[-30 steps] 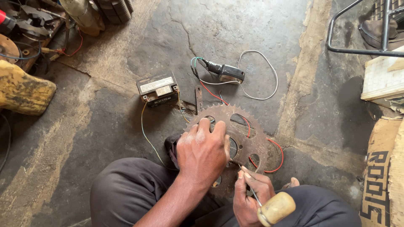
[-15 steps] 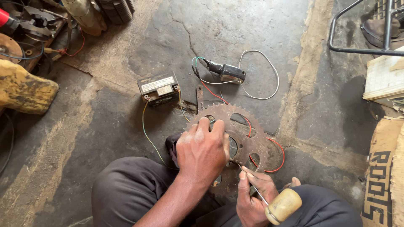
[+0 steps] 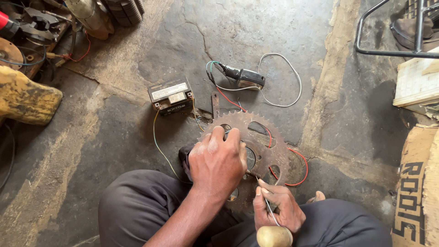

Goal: The person sits on the workshop floor and works on a starter motor drive assembly, holding the armature and using a screwdriver to position a spring on the shaft while tapping it with a mallet. They repeatedly reposition the component and continue working the spring into place.

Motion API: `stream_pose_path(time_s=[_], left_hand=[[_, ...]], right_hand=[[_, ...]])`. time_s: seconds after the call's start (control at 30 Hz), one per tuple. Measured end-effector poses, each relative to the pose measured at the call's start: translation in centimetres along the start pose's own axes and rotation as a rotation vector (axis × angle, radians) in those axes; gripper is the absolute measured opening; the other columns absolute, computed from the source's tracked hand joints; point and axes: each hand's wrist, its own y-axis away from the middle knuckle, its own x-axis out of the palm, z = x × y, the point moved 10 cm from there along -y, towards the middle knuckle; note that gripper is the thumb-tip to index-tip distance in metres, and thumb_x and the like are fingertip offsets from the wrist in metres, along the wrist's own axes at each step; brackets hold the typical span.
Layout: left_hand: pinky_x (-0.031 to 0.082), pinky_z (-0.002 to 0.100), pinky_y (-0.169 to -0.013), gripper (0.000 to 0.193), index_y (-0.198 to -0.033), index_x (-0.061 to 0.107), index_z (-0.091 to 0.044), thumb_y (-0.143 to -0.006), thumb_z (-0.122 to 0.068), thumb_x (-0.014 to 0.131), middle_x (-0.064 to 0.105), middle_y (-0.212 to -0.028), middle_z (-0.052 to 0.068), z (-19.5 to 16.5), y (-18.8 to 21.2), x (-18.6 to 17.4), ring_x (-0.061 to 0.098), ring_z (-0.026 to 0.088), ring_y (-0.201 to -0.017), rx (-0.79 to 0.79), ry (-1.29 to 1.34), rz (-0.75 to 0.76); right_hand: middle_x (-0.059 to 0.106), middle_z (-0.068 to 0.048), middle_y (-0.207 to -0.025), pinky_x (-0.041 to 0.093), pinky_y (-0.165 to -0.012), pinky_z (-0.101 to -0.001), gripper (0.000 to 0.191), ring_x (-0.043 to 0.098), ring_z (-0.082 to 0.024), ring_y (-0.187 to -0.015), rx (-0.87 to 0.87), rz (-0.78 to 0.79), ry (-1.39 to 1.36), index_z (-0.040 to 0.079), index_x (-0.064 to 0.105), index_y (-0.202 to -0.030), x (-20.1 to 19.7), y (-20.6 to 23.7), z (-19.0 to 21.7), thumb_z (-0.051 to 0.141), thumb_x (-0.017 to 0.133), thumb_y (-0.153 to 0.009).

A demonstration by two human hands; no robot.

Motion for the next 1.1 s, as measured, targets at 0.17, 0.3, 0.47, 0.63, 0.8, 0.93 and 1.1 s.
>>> stream_pose_path(time_s=[0.17,0.3,0.47,0.63,0.8,0.93,1.1], left_hand=[[0.053,0.046,-0.061,0.025,-0.082,0.062,-0.010,-0.077,-0.027,0.080,0.062,-0.083,0.012,0.0,0.0,-0.1,0.069,0.033,-0.076,-0.011,0.001,0.012],[0.053,0.046,-0.061,0.024,-0.082,0.062,-0.010,-0.078,-0.026,0.080,0.062,-0.083,0.012,0.0,-0.1,-0.2,0.069,0.033,-0.077,-0.004,0.001,0.003],[0.053,0.046,-0.061,0.024,-0.082,0.061,-0.010,-0.078,-0.026,0.079,0.062,-0.083,0.012,0.1,-0.1,0.0,0.069,0.033,-0.076,-0.014,0.009,0.017],[0.053,0.047,-0.061,0.025,-0.082,0.061,-0.011,-0.077,-0.027,0.080,0.062,-0.083,0.012,0.0,0.0,-0.1,0.068,0.033,-0.076,-0.015,0.004,0.015],[0.053,0.046,-0.061,0.025,-0.082,0.061,-0.010,-0.078,-0.027,0.080,0.061,-0.083,0.012,0.0,-0.1,-0.2,0.068,0.033,-0.076,-0.014,0.016,0.007],[0.053,0.047,-0.061,0.026,-0.083,0.062,-0.010,-0.078,-0.027,0.080,0.061,-0.083,0.012,-0.1,0.0,-0.1,0.068,0.033,-0.076,-0.009,0.011,0.011],[0.053,0.047,-0.060,0.031,-0.081,0.062,-0.009,-0.076,-0.033,0.082,0.062,-0.083,0.012,-0.1,-0.2,0.1,0.068,0.033,-0.075,-0.023,0.003,0.016]], right_hand=[[0.074,-0.015,-0.090,0.062,-0.073,-0.0311,0.023,0.077,-0.023,-0.077,-0.015,0.038,-0.055,0.004,0.056,-0.089,0.1,-0.5,1.4,-0.006,0.076,-0.083],[0.074,-0.018,-0.094,0.061,-0.074,-0.0316,0.023,0.076,-0.024,-0.080,0.027,-0.003,-0.050,0.002,0.057,-0.092,-0.3,-0.6,1.6,-0.008,0.076,-0.083],[0.074,-0.018,-0.094,0.063,-0.075,-0.0324,0.022,0.076,-0.025,-0.081,0.022,-0.027,-0.049,0.001,0.057,-0.093,0.0,-0.7,1.3,-0.008,0.076,-0.085],[0.074,-0.015,-0.090,0.062,-0.073,-0.0325,0.020,0.076,-0.023,-0.078,0.029,-0.031,-0.005,0.004,0.058,-0.090,0.0,-0.4,1.2,-0.005,0.075,-0.083],[0.075,-0.015,-0.095,0.063,-0.075,-0.0307,0.021,0.077,-0.021,-0.081,0.102,-0.010,-0.020,0.004,0.057,-0.093,-0.1,-0.1,0.5,-0.004,0.076,-0.088],[0.075,-0.016,-0.094,0.062,-0.075,-0.0304,0.019,0.076,-0.021,-0.080,0.097,-0.046,-0.042,0.004,0.059,-0.094,0.0,-0.1,0.2,-0.004,0.075,-0.086],[0.075,-0.014,-0.091,0.060,-0.076,-0.0295,0.019,0.075,-0.019,-0.078,0.077,-0.017,-0.038,0.004,0.059,-0.093,-0.1,0.3,0.0,-0.003,0.074,-0.085]])
